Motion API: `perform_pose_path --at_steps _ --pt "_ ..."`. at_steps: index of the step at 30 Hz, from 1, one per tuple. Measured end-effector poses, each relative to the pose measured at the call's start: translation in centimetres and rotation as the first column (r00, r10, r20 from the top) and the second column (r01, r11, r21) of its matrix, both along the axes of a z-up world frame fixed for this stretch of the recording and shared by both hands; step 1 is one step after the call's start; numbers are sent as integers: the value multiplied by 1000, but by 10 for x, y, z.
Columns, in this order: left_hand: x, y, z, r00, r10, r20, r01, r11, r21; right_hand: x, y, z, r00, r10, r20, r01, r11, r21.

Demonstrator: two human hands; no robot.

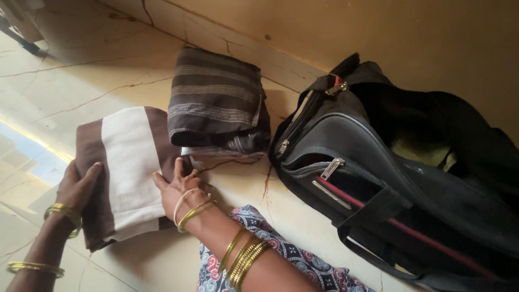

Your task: The person takes various clothes out of a black bag, folds them, and stacks them on the floor.

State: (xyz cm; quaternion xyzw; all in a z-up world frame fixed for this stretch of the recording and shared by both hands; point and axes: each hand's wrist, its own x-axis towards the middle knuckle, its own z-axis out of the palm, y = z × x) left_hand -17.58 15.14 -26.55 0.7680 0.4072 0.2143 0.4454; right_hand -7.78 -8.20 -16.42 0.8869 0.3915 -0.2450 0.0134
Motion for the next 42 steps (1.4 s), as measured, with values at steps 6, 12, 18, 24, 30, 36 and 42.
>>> perform_pose_path --at_steps 6,12,18,24,30,36,42 --pt "18 -19 7 962 151 -226 19 790 612 3 2 -27 998 24 66 -26 999 29" --pt "31 -54 10 946 1 -325 200 787 584 12 -10 -17 994 104 29 -104 994 -16" --pt "36 -65 50 918 -10 -397 267 756 598 58 -22 -33 978 143 -150 -53 873 485" --pt "147 -59 64 952 -253 174 178 916 360 95 -59 -46 945 -131 -301 319 583 747" --pt "211 -60 97 981 -185 -61 155 930 -332 113 -81 -46 857 -281 -432 513 545 663" --pt "202 -63 103 916 -389 102 400 907 -129 121 -72 -30 752 -280 -596 648 477 594" --pt "257 -53 103 935 -346 80 336 792 -510 121 -76 10 489 -209 -847 820 440 365"
